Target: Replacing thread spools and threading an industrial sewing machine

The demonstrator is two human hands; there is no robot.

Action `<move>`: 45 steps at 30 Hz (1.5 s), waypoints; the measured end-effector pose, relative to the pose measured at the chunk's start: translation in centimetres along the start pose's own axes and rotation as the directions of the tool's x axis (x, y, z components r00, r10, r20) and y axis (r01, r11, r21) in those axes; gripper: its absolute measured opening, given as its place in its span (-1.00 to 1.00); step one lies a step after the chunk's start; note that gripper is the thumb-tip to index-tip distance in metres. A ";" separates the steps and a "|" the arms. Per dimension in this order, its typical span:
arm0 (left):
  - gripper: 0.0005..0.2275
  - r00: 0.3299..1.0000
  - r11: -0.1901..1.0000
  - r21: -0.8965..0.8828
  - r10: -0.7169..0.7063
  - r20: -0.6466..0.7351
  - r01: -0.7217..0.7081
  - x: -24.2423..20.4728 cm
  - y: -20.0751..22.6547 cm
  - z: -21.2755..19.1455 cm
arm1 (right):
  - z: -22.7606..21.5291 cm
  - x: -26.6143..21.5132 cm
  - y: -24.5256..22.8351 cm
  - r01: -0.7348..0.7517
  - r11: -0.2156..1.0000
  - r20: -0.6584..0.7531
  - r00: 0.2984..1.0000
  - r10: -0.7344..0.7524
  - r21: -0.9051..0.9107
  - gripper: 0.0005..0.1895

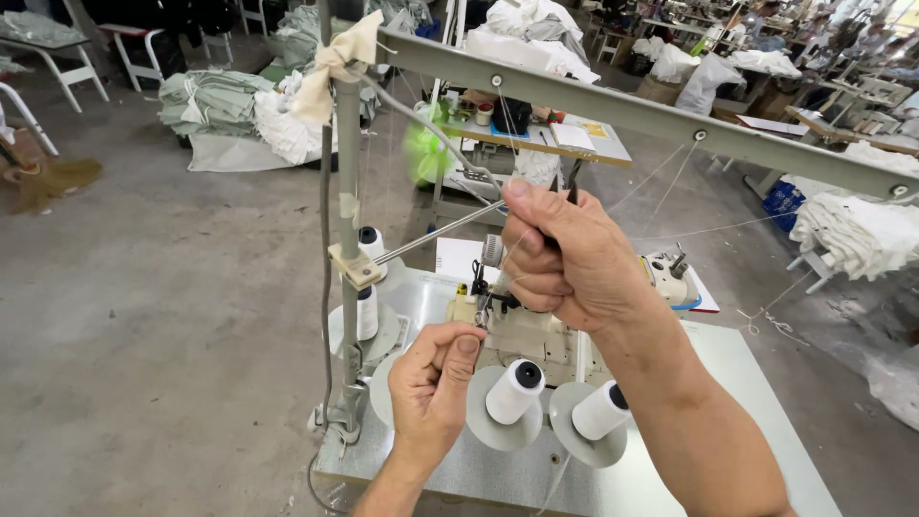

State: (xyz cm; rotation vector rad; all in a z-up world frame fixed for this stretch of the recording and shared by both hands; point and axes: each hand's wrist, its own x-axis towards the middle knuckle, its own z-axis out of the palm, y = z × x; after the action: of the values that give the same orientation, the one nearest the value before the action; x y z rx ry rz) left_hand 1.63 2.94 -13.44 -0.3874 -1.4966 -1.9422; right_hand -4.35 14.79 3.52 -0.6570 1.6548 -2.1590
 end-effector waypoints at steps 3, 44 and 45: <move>-0.85 0.999 0.999 0.036 0.023 0.029 -0.025 -0.1 -0.2 -0.4 | 0.4 0.2 0.1 0.031 0.999 -0.077 0.997 -0.029 0.022 -0.51; -0.84 0.990 0.989 -0.058 -0.131 0.051 0.134 -0.7 -1.3 -1.3 | -5.9 -12.6 7.0 0.243 0.675 0.424 0.898 0.115 -0.696 -0.49; -0.84 0.990 0.989 -0.058 -0.130 0.047 0.132 -0.8 -1.2 -1.3 | -5.7 -12.3 7.2 0.244 0.674 0.427 0.897 0.116 -0.697 -0.49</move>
State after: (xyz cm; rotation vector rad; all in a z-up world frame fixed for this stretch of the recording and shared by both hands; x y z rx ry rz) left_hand 1.59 2.17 -15.19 -0.3684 -1.5268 -2.0988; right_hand 2.76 24.00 -6.55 -1.3285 2.2142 -1.1253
